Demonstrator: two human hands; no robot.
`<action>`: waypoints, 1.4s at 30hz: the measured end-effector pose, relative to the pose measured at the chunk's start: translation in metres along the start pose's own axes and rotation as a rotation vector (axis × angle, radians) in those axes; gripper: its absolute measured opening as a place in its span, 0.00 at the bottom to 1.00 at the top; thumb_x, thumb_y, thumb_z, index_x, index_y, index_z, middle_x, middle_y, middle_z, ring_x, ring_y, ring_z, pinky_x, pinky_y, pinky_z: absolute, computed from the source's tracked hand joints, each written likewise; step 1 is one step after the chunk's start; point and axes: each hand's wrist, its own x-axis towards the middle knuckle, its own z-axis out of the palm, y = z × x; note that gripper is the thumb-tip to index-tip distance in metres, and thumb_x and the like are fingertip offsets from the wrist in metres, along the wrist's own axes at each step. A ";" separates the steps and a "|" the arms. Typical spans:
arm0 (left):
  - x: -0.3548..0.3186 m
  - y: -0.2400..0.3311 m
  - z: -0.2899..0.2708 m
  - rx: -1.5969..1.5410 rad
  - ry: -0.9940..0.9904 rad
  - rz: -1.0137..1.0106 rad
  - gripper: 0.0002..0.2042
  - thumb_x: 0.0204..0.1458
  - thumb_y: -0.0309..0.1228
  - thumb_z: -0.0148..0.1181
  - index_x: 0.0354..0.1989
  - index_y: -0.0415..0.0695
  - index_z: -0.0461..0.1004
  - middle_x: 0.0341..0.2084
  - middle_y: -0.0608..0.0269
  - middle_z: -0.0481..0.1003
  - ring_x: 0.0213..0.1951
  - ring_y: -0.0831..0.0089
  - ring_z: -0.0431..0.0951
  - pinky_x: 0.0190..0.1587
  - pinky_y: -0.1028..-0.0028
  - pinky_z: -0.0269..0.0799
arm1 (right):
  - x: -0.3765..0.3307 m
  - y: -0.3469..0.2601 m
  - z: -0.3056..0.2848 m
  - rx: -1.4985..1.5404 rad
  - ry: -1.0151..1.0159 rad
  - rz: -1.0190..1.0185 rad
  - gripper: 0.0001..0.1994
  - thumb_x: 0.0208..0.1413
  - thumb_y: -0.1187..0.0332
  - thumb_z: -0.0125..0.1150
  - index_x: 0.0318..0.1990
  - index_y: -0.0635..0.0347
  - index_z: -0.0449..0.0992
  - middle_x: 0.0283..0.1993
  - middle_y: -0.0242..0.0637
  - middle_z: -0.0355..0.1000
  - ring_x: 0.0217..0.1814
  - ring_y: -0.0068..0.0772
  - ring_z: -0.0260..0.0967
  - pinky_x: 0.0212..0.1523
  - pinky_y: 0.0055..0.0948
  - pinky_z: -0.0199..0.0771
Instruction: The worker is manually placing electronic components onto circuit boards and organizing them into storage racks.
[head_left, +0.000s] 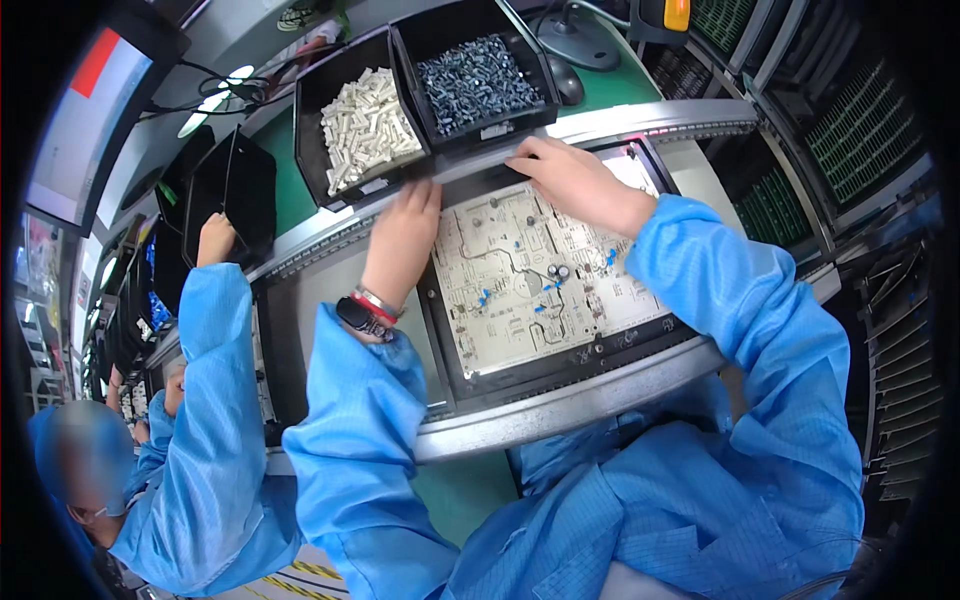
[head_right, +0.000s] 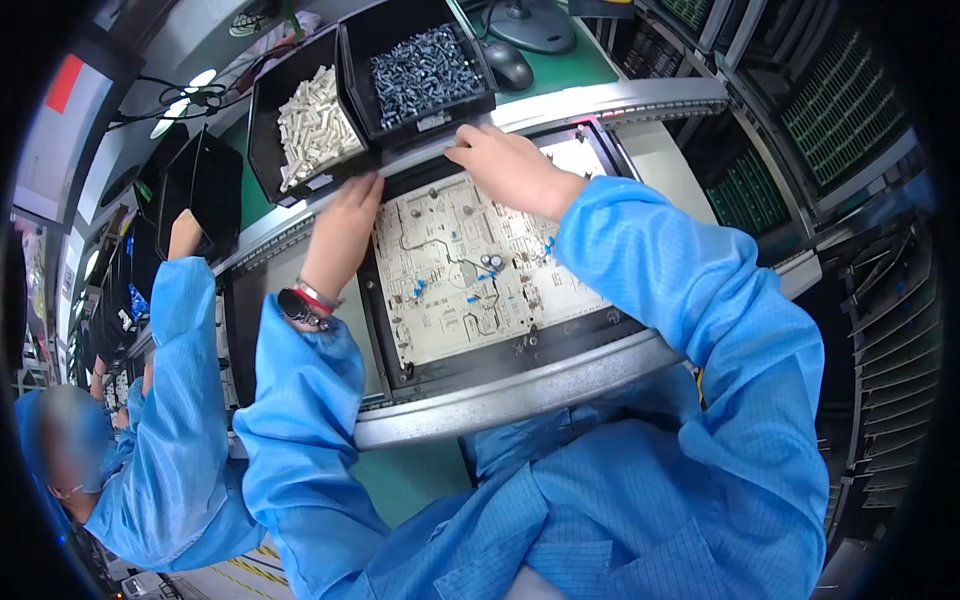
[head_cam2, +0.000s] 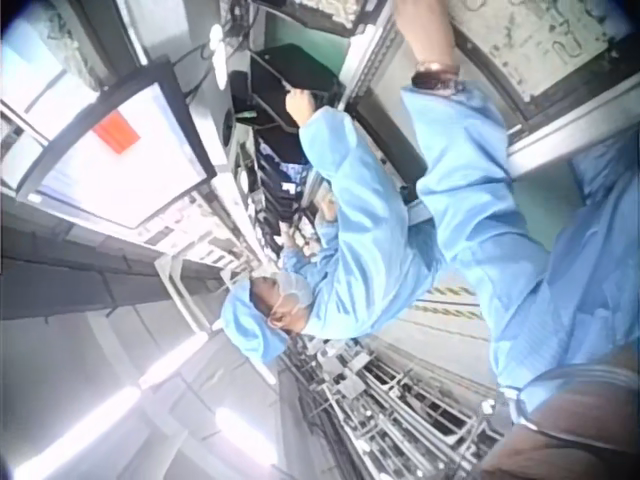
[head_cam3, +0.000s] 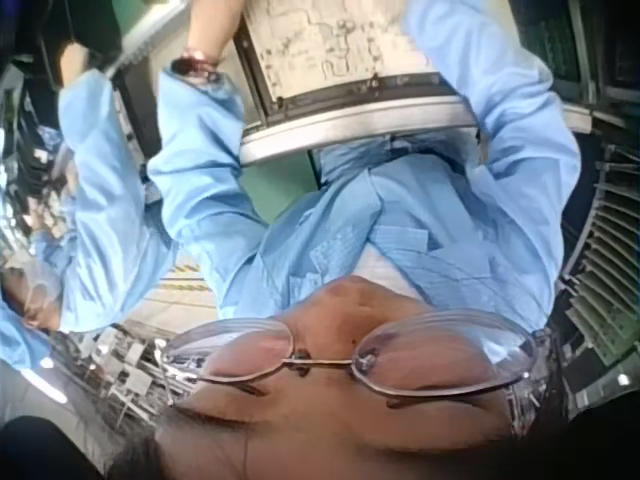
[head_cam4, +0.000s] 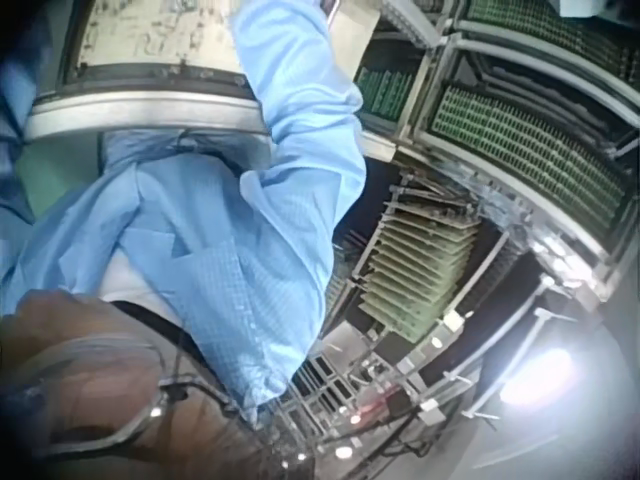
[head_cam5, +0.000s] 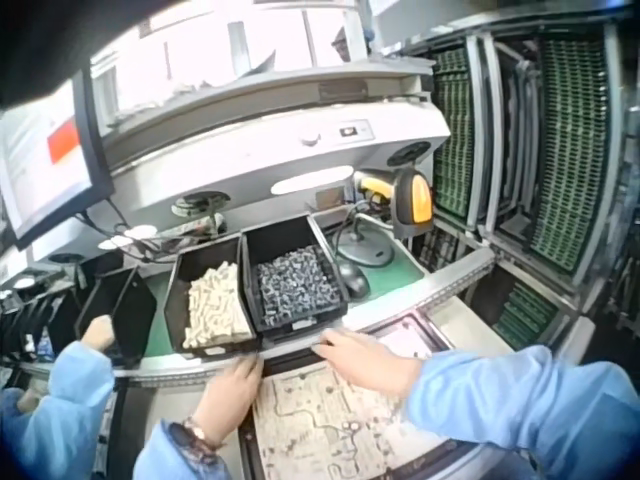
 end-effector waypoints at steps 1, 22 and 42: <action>-0.001 0.002 0.006 -0.086 -0.006 -0.042 0.17 0.44 0.23 0.47 0.45 0.36 0.67 0.46 0.54 0.68 0.47 0.63 0.70 0.45 0.70 0.69 | 0.004 -0.001 -0.001 -0.072 0.016 -0.004 0.17 0.43 0.80 0.53 0.44 0.63 0.70 0.41 0.40 0.64 0.45 0.41 0.65 0.45 0.34 0.68; 0.007 -0.013 -0.027 -0.382 0.088 -0.046 0.08 0.42 0.28 0.60 0.32 0.45 0.78 0.19 0.65 0.70 0.28 0.68 0.66 0.32 0.70 0.63 | 0.036 -0.004 -0.016 0.013 0.034 0.075 0.05 0.43 0.74 0.56 0.29 0.64 0.74 0.30 0.45 0.68 0.35 0.48 0.67 0.37 0.38 0.68; 0.064 -0.092 0.003 -0.421 -0.254 -0.301 0.08 0.44 0.21 0.55 0.33 0.38 0.76 0.29 0.51 0.76 0.33 0.57 0.76 0.38 0.69 0.70 | 0.109 0.049 -0.020 -0.079 -0.204 0.010 0.05 0.40 0.77 0.54 0.24 0.63 0.77 0.25 0.45 0.72 0.32 0.45 0.72 0.34 0.35 0.72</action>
